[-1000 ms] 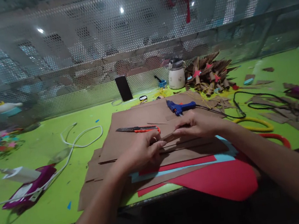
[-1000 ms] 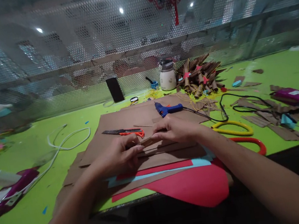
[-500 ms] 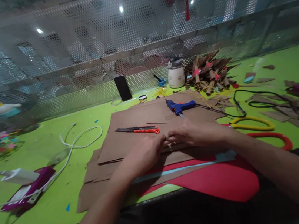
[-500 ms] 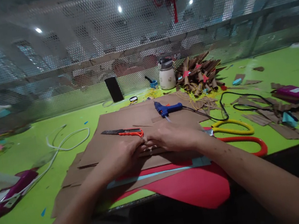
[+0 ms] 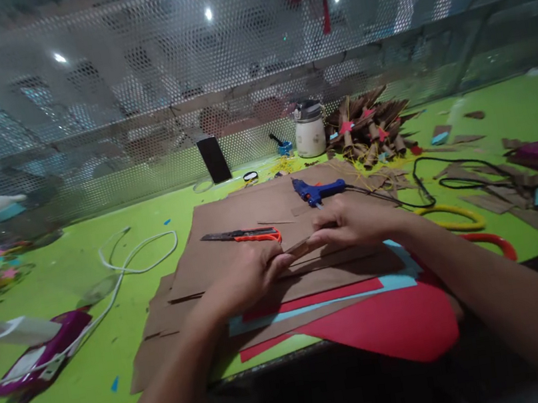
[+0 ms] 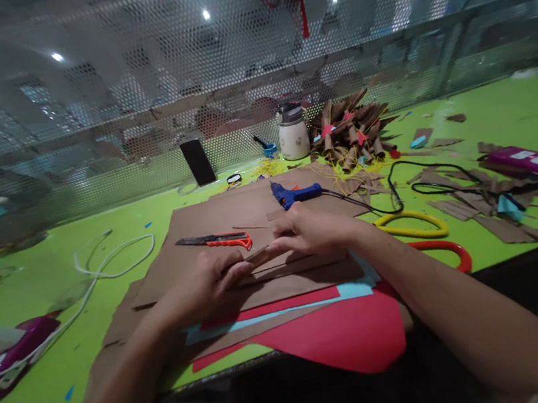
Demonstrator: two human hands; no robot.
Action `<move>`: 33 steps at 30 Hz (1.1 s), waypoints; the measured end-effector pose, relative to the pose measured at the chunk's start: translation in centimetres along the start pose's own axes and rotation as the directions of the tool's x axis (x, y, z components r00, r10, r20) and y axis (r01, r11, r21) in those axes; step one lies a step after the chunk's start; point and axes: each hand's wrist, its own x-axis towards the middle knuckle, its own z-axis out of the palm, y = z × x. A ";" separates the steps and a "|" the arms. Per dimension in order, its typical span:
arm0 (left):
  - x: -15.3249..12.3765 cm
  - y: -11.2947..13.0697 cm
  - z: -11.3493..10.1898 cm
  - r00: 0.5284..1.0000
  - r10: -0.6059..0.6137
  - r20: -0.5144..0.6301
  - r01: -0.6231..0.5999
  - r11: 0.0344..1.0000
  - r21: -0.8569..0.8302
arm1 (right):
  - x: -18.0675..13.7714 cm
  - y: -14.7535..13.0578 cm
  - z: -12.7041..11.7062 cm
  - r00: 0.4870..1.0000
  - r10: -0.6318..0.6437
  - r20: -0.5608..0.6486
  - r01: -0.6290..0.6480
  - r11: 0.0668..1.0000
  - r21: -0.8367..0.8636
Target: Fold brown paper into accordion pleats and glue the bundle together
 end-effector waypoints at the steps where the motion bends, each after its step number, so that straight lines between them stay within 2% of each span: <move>1: 0.0 0.0 -0.1 1.000 -0.009 0.007 0.009 0.999 -0.037 | 0.0 0.3 -0.1 1.000 0.002 0.002 -0.002 1.000 0.024; 4: -0.1 -0.1 -0.5 0.996 -0.059 0.061 0.070 0.978 -0.195 | -0.1 1.1 -0.3 0.998 0.053 0.030 -0.057 0.986 0.157; 9: -0.4 -0.1 -1.0 0.968 -0.128 0.217 0.214 0.872 -0.440 | -0.2 2.4 0.3 0.984 0.142 0.110 -0.171 0.926 0.336; 12: -0.6 -0.2 -0.9 0.944 -0.147 0.297 0.295 0.778 -0.554 | -0.1 2.6 0.6 0.981 0.179 0.075 -0.194 0.877 0.440; 15: -0.7 -0.4 -0.6 0.932 -0.149 0.331 0.345 0.646 -0.680 | 0.0 2.6 0.8 0.980 0.191 0.062 -0.192 0.798 0.571; 17: -0.6 -0.6 -0.4 0.935 -0.155 0.321 0.348 0.587 -0.731 | 0.1 2.5 1.0 0.980 0.186 0.077 -0.191 0.743 0.641; 20: -0.3 -0.8 -0.6 0.945 -0.197 0.261 0.327 0.576 -0.749 | 0.3 2.5 1.4 0.972 0.229 0.051 -0.201 0.699 0.687; 25: 0.0 -1.1 -1.4 0.964 -0.249 0.093 0.237 0.643 -0.728 | 0.8 2.5 1.8 0.943 0.327 -0.058 -0.209 0.718 0.664; 28: 0.1 -1.1 -1.3 0.968 -0.243 0.056 0.197 0.609 -0.768 | 0.9 2.7 1.9 0.938 0.335 -0.086 -0.199 0.726 0.658; 30: 0.1 -1.1 -1.0 0.968 -0.251 0.023 0.168 0.576 -0.800 | 0.9 2.8 2.0 0.937 0.339 -0.086 -0.194 0.709 0.678; 33: 0.2 -1.0 -0.7 0.960 -0.279 -0.035 0.138 0.576 -0.806 | 0.9 3.0 2.1 0.934 0.352 -0.064 -0.206 0.674 0.709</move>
